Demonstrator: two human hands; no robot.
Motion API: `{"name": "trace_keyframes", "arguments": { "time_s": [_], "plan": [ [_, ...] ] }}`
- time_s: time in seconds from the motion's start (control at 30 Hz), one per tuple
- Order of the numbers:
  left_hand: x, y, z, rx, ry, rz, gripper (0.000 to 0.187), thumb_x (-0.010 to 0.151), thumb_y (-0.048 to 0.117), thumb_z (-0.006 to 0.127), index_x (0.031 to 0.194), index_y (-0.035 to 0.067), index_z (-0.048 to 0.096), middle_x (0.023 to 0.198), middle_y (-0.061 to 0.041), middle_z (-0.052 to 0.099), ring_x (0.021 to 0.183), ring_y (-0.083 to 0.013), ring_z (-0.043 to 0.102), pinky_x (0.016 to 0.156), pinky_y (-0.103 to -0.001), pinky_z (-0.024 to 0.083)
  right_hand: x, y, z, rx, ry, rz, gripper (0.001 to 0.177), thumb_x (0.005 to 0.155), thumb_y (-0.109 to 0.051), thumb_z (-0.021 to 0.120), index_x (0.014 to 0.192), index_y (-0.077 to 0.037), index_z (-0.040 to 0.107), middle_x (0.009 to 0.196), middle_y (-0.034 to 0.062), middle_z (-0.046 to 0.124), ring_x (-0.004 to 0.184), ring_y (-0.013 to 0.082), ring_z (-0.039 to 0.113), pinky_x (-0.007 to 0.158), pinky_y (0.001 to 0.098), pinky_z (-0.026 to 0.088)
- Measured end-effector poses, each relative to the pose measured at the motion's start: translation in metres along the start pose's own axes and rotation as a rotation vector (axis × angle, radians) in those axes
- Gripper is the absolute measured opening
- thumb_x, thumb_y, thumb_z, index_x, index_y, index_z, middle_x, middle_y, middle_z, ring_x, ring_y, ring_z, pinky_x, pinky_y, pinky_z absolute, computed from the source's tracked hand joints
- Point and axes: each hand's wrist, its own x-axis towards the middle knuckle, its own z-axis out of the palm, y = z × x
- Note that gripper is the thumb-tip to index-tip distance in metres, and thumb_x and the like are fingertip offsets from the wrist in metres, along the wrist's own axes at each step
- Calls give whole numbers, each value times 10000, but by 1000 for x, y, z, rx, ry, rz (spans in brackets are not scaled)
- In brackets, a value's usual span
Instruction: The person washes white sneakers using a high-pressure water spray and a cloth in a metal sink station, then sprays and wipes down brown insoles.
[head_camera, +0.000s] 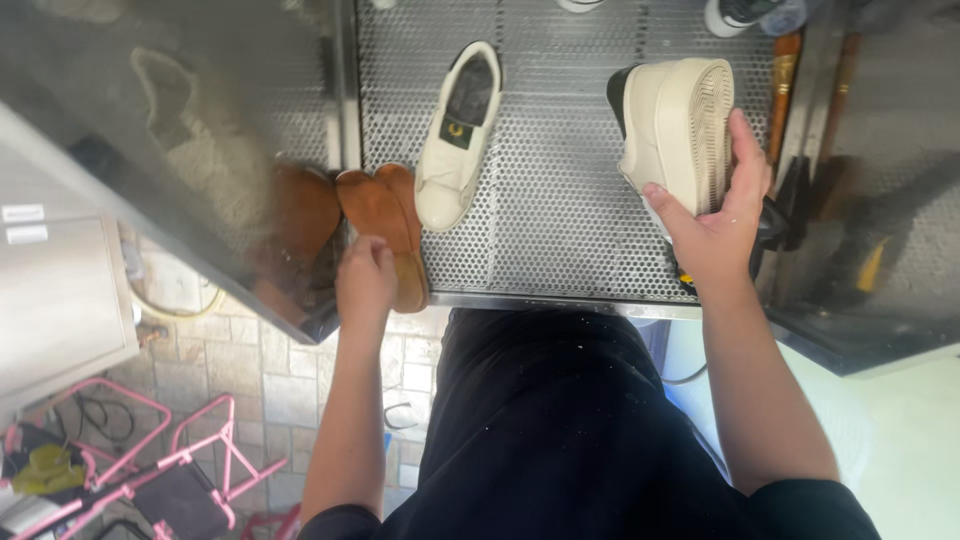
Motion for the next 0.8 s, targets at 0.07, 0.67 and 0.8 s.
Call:
{"name": "trace_keyframes", "arguments": {
  "time_s": [0.07, 0.67, 0.8],
  "plan": [
    [-14, -21, 9, 122, -66, -96, 301, 871, 134, 724, 1153, 54, 659, 1119, -243, 684, 1012, -437, 659, 857, -488, 522, 1, 1, 8, -73, -14, -73, 935, 941, -142, 920, 1654, -45, 323, 1518, 145, 446, 1426, 283, 405, 1257, 418, 359],
    [-11, 61, 10, 116, 120, 581, 201, 801, 195, 793, 926, 76, 691, 1016, -96, 682, 942, -364, 689, 822, -460, 538, -3, 4, 24, 1648, -396, 711, 808, 966, -622, 462, 1469, 6, 533, 1295, 303, 636, 1203, 479, 624, 1032, 640, 507],
    [4, 106, -4, -191, 70, 738, 214, 962, 132, 643, 1047, -11, 508, 1362, -195, 630, 945, -372, 693, 829, -457, 561, -6, -9, 28, 1704, -451, 710, 819, 998, -651, 422, 1482, -2, 540, 1298, 305, 635, 1187, 479, 629, 1003, 649, 508]
  ]
}}
